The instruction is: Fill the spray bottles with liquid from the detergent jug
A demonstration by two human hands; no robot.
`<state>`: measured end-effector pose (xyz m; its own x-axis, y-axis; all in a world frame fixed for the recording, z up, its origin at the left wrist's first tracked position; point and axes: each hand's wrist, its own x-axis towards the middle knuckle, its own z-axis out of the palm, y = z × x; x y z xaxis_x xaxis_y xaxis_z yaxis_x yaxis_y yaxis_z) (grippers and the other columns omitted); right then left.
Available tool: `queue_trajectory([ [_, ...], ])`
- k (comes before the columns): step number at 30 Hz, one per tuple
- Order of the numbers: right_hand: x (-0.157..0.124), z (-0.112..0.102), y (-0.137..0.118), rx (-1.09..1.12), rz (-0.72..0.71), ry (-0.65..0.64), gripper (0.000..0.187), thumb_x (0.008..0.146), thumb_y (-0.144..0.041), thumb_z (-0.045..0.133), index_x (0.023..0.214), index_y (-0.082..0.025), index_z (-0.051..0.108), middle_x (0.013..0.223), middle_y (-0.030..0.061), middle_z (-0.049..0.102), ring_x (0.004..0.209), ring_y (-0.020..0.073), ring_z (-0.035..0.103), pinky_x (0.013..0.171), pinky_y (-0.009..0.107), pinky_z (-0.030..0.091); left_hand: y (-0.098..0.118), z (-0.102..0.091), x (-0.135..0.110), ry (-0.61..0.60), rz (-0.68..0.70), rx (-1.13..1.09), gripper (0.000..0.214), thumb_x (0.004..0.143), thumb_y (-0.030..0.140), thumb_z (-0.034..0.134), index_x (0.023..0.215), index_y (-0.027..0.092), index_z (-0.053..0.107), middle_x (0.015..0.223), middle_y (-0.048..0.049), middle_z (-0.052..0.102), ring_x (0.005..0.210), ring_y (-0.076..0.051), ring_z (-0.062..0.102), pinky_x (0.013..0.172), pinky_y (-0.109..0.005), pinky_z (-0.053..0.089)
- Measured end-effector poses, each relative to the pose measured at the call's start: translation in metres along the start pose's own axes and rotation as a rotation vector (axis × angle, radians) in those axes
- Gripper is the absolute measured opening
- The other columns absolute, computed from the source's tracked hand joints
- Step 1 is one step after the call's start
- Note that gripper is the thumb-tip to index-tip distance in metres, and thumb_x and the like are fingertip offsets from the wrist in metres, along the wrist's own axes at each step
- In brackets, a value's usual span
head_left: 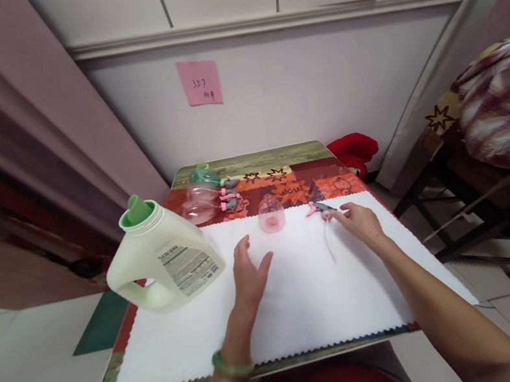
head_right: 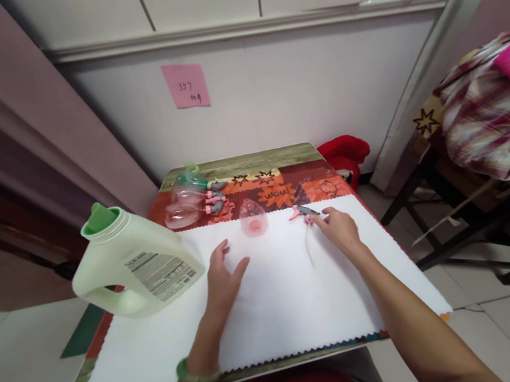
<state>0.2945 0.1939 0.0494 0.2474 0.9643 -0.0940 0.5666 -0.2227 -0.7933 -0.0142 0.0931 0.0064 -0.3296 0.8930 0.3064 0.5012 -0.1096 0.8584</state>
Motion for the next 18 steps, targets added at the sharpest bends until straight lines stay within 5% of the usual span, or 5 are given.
queue_trajectory([
  [4, -0.036, 0.007, -0.019, 0.065, -0.255, 0.105, 0.038, 0.088, -0.056, 0.065, 0.102, -0.023, 0.074, 0.085, 0.0069, 0.077, 0.079, 0.0248, 0.072, 0.076, 0.035, 0.053, 0.008, -0.066, -0.056, 0.116, -0.057, 0.001, 0.042, 0.087, 0.045, 0.071, 0.123, 0.025, 0.064, 0.125, -0.0096, 0.068, 0.103, -0.026, 0.071, 0.097, -0.047, 0.055],
  [7, -0.074, 0.041, -0.036, 0.326, -0.427, -0.046, 0.042, 0.094, -0.058, 0.057, 0.099, -0.020, 0.073, 0.077, 0.0051, 0.074, 0.068, 0.0203, 0.070, 0.065, 0.032, 0.057, 0.005, -0.108, -0.070, 0.422, -0.142, 0.023, 0.039, 0.085, 0.046, 0.072, 0.114, 0.021, 0.067, 0.110, -0.0080, 0.071, 0.095, -0.022, 0.070, 0.098, -0.044, 0.054],
  [10, -0.108, 0.086, -0.049, 0.218, -0.629, -0.248, 0.043, 0.098, -0.054, 0.054, 0.110, -0.018, 0.073, 0.098, 0.0110, 0.078, 0.085, 0.0235, 0.074, 0.080, 0.038, 0.060, -0.001, -0.140, -0.063, 0.691, -0.163, -0.004, 0.045, 0.080, 0.046, 0.076, 0.111, 0.017, 0.064, 0.107, -0.0089, 0.070, 0.093, -0.020, 0.067, 0.097, -0.042, 0.053],
  [14, -0.137, 0.135, -0.052, -0.209, -0.884, -0.429, 0.072, 0.097, -0.061, 0.055, 0.152, -0.014, 0.049, 0.160, 0.0188, 0.046, 0.151, 0.0351, 0.040, 0.122, 0.056, 0.033, -0.006, -0.168, -0.052, 0.763, -0.175, -0.032, 0.051, 0.076, 0.044, 0.078, 0.116, 0.017, 0.061, 0.113, -0.0099, 0.069, 0.095, -0.020, 0.066, 0.096, -0.041, 0.053],
  [18, -0.145, 0.158, -0.045, -0.532, -0.907, -0.589, 0.089, 0.098, -0.072, 0.040, 0.163, -0.013, 0.027, 0.171, 0.0158, 0.021, 0.160, 0.0337, 0.014, 0.128, 0.060, 0.008, -0.013, -0.178, -0.057, 0.761, -0.206, -0.014, 0.053, 0.077, 0.046, 0.076, 0.118, 0.017, 0.060, 0.111, -0.0082, 0.067, 0.096, -0.021, 0.066, 0.096, -0.042, 0.054],
])
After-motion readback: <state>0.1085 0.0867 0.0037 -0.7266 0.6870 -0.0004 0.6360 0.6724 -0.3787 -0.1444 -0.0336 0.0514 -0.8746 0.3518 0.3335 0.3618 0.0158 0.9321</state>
